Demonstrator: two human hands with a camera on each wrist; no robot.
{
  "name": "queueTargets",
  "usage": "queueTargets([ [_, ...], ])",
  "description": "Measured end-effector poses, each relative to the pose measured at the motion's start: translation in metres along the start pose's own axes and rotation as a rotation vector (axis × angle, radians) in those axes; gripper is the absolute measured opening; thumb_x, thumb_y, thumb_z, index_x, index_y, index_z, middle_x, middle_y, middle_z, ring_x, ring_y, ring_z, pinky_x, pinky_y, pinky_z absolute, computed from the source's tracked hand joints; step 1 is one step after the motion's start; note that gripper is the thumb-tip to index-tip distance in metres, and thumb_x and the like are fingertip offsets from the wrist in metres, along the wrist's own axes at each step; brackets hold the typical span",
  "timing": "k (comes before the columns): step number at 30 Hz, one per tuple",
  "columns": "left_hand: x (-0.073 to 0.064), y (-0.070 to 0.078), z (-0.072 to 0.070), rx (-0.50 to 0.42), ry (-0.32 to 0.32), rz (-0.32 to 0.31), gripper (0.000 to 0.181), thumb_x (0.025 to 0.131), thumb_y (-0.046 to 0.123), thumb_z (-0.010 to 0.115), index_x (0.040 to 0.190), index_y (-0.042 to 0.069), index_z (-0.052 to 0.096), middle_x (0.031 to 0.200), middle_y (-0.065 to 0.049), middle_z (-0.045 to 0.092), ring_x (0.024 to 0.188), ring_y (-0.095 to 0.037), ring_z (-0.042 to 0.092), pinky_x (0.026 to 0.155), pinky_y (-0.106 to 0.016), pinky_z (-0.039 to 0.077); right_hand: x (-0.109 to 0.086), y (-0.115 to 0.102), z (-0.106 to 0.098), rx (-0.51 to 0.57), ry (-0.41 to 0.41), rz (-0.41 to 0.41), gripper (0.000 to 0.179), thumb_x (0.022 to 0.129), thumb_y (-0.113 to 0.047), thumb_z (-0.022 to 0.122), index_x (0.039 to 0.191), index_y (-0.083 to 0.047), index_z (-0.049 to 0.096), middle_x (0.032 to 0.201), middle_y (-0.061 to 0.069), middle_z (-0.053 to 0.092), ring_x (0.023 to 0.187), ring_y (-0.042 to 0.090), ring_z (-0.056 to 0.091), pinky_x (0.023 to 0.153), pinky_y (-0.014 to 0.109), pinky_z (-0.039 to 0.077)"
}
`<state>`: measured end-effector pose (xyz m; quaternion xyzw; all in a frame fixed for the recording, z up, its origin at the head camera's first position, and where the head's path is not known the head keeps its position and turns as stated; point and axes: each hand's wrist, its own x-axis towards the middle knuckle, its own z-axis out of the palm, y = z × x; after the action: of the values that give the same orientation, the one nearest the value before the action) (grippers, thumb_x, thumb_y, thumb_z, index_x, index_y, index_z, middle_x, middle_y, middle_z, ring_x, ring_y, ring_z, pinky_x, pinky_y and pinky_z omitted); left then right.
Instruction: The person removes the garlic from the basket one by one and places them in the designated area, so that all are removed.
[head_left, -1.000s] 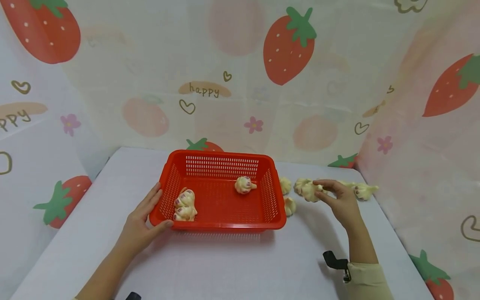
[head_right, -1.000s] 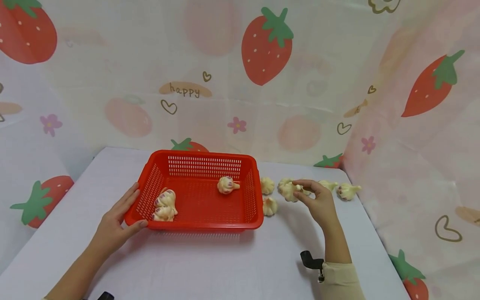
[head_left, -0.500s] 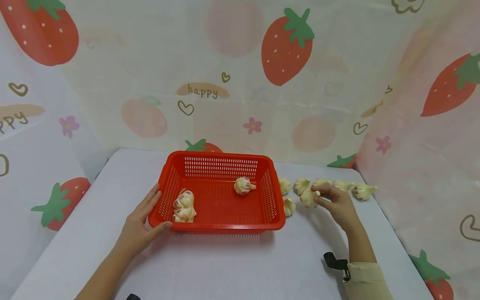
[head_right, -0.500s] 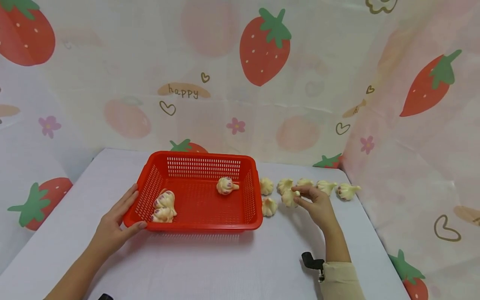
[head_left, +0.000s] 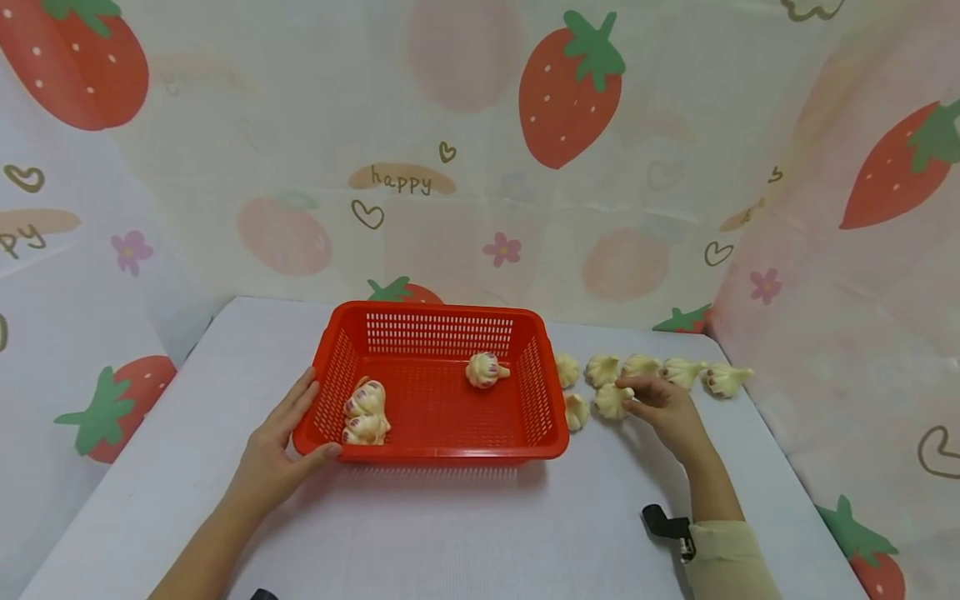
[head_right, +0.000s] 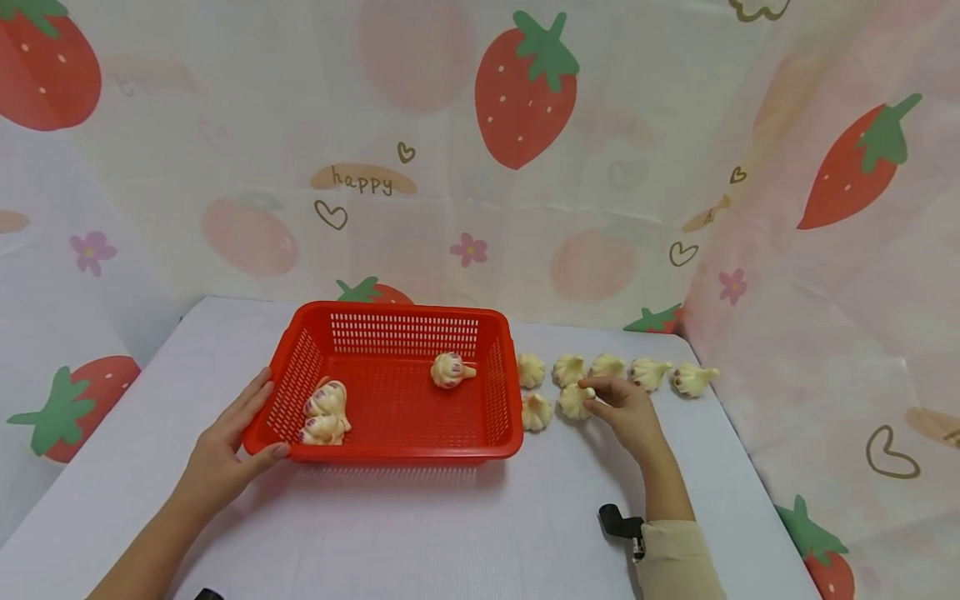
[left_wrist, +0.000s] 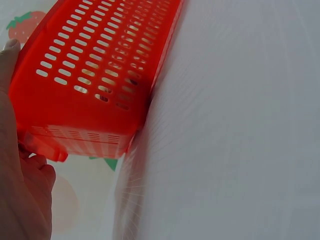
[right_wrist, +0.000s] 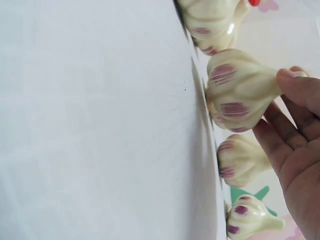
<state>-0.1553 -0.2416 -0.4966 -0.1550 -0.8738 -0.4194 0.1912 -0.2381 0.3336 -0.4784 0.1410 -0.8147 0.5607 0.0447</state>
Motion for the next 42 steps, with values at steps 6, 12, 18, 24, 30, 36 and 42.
queueTargets([
  [6,0.000,-0.001,0.000,-0.003,0.006,0.014,0.094,0.080,0.021,0.089,0.159,0.012,0.038,0.168,-0.003,0.032,0.153,0.002,0.022,0.106,0.000,0.024,-0.001,0.005,-0.001,-0.008,-0.002,0.014,0.035,0.092,-0.001,0.074,0.125,0.007,0.066,0.124,0.018,0.070,0.114,0.002,0.065,0.093,0.015,0.053],
  [12,0.000,-0.003,0.002,-0.005,0.005,0.020,0.095,0.079,0.020,0.089,0.159,0.012,0.038,0.168,-0.003,0.032,0.153,0.001,0.022,0.107,0.000,0.024,-0.001,0.007,-0.003,-0.042,-0.018,0.023,0.034,0.092,-0.004,0.075,0.125,0.004,0.068,0.125,0.022,0.069,0.115,0.001,0.064,0.095,0.016,0.052],
  [18,0.000,-0.003,0.001,-0.004,-0.001,0.011,0.095,0.080,0.021,0.089,0.159,0.012,0.037,0.168,-0.003,0.032,0.153,0.000,0.022,0.107,0.000,0.023,-0.002,0.007,-0.006,-0.092,-0.039,0.048,0.034,0.092,-0.007,0.077,0.124,0.002,0.070,0.127,0.022,0.068,0.116,0.000,0.063,0.101,0.020,0.050],
  [24,0.000,-0.003,0.001,-0.002,0.003,0.014,0.095,0.080,0.020,0.089,0.159,0.012,0.038,0.168,-0.003,0.032,0.153,0.000,0.023,0.107,0.000,0.023,-0.003,0.006,-0.009,-0.102,-0.058,0.072,0.036,0.092,-0.013,0.077,0.126,-0.002,0.070,0.131,0.020,0.067,0.120,-0.001,0.061,0.106,0.024,0.048],
  [30,0.001,-0.005,0.002,-0.008,0.004,0.021,0.095,0.080,0.020,0.089,0.159,0.011,0.037,0.168,-0.003,0.032,0.153,0.002,0.022,0.107,0.000,0.023,-0.003,0.002,-0.011,-0.108,-0.058,0.088,0.039,0.093,-0.015,0.077,0.128,-0.003,0.069,0.133,0.019,0.067,0.125,0.004,0.059,0.106,0.024,0.048],
  [36,0.000,-0.004,0.002,-0.001,0.011,0.021,0.095,0.079,0.020,0.089,0.159,0.011,0.038,0.167,-0.003,0.032,0.153,0.001,0.023,0.108,0.000,0.023,-0.003,-0.004,-0.013,-0.155,-0.048,0.119,0.040,0.094,-0.018,0.076,0.130,-0.004,0.068,0.138,0.017,0.064,0.138,0.024,0.050,0.115,0.045,0.041],
  [42,0.001,-0.002,0.002,0.003,0.004,0.007,0.095,0.080,0.021,0.089,0.159,0.013,0.038,0.168,-0.002,0.032,0.153,0.000,0.023,0.107,0.000,0.023,-0.005,-0.015,-0.015,-0.152,-0.039,0.132,0.041,0.094,-0.018,0.075,0.132,-0.004,0.067,0.137,0.018,0.064,0.141,0.035,0.047,0.114,0.059,0.038],
])
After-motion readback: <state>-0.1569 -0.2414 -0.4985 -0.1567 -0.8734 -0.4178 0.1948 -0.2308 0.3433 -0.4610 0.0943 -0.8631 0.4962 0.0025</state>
